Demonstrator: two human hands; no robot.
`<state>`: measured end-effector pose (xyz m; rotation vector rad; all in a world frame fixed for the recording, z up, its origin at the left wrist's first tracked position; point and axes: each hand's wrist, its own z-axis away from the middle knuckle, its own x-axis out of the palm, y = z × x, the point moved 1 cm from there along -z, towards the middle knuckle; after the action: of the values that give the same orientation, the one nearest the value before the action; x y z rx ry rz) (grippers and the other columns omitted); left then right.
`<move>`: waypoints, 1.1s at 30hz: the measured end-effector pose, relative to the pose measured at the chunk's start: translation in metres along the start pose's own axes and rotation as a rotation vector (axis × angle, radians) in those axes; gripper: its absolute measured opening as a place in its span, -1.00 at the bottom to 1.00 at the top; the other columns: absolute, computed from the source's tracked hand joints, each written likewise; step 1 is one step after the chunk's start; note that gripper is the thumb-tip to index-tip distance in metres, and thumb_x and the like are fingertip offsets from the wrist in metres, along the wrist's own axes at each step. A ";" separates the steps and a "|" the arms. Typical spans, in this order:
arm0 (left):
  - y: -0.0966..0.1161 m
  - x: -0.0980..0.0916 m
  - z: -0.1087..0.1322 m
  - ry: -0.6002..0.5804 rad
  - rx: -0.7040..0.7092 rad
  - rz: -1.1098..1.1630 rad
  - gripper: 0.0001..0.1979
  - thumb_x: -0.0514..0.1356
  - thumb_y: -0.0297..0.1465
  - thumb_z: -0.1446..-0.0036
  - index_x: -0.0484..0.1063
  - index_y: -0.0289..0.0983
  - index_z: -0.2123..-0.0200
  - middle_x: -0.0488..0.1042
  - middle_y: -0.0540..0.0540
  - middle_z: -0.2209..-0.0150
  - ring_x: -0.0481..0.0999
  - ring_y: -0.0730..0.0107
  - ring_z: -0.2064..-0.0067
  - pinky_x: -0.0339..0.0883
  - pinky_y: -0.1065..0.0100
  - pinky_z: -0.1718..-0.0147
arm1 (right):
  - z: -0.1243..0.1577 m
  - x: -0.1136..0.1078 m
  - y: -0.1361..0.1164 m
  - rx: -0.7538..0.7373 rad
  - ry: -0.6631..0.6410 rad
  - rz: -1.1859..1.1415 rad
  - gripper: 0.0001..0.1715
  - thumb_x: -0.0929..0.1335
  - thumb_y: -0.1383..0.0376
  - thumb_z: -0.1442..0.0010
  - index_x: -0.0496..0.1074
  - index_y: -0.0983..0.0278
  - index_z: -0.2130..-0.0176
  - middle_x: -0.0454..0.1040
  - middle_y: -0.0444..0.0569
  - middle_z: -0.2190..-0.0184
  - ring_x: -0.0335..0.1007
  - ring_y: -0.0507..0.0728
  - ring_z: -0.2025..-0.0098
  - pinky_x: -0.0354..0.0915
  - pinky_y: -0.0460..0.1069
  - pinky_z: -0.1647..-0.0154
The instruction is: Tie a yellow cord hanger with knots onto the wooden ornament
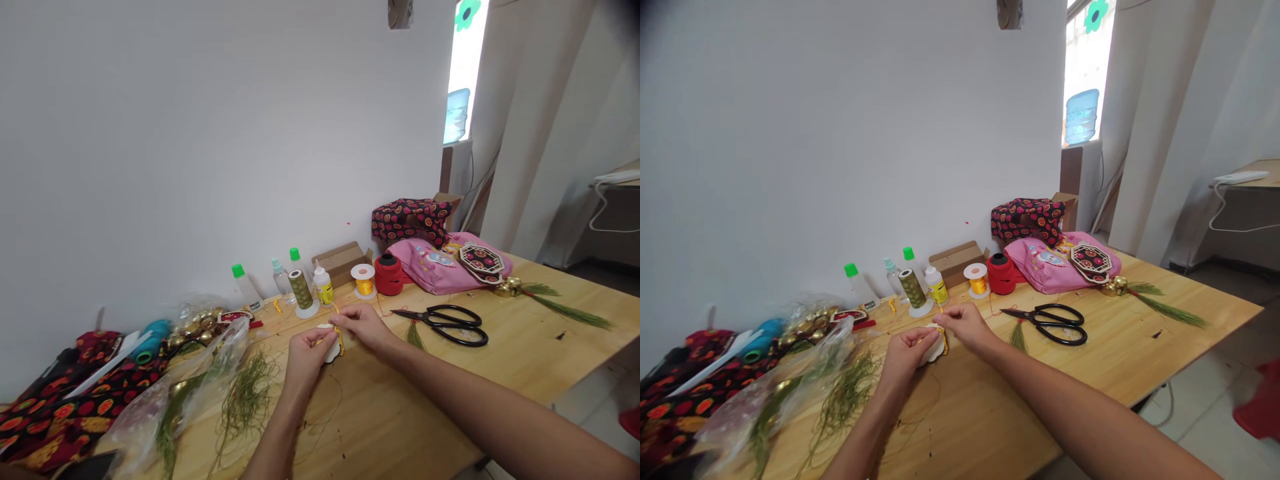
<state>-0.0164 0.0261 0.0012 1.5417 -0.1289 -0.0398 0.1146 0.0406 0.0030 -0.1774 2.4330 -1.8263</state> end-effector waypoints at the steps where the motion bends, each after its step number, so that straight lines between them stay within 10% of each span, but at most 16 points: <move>1: -0.001 -0.001 0.000 0.004 -0.001 0.003 -0.76 0.29 -0.35 0.32 0.50 -0.38 0.50 0.49 -0.08 0.62 0.38 0.45 0.60 0.22 0.45 0.59 | -0.001 -0.001 0.001 0.012 0.007 -0.008 -0.67 0.30 0.11 0.08 0.43 0.33 0.58 0.15 -0.20 0.75 -0.04 -0.07 0.65 -0.07 -0.13 0.63; 16: 0.005 0.000 0.002 0.006 -0.017 0.000 -0.73 0.28 -0.32 0.31 0.49 -0.40 0.49 0.49 -0.08 0.62 0.36 0.49 0.64 0.20 0.49 0.66 | -0.001 -0.002 -0.004 0.005 0.041 -0.071 -0.65 0.36 0.13 0.16 0.35 0.35 0.71 0.21 -0.19 0.73 0.01 -0.08 0.65 -0.03 -0.13 0.62; 28: 0.002 -0.003 0.002 0.005 0.021 -0.010 -0.65 0.27 -0.31 0.28 0.46 -0.39 0.36 0.49 -0.07 0.57 0.38 0.46 0.60 0.21 0.46 0.60 | -0.001 -0.012 -0.009 0.072 0.030 -0.279 -0.65 0.30 0.13 0.03 0.42 0.31 0.29 0.46 0.01 0.36 0.21 -0.11 0.62 0.09 -0.19 0.65; 33: -0.001 -0.008 0.000 0.034 0.067 -0.046 -0.75 0.24 -0.30 0.25 0.48 -0.37 0.48 0.47 -0.05 0.60 0.34 0.47 0.61 0.16 0.48 0.61 | 0.003 -0.003 -0.007 -0.134 -0.099 -0.013 -0.65 0.26 0.15 -0.02 0.43 0.28 0.25 0.47 0.03 0.31 0.37 0.04 0.41 0.24 -0.07 0.47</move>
<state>-0.0238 0.0274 -0.0007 1.6116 -0.0678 -0.0461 0.1186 0.0358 0.0090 -0.2863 2.4910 -1.6184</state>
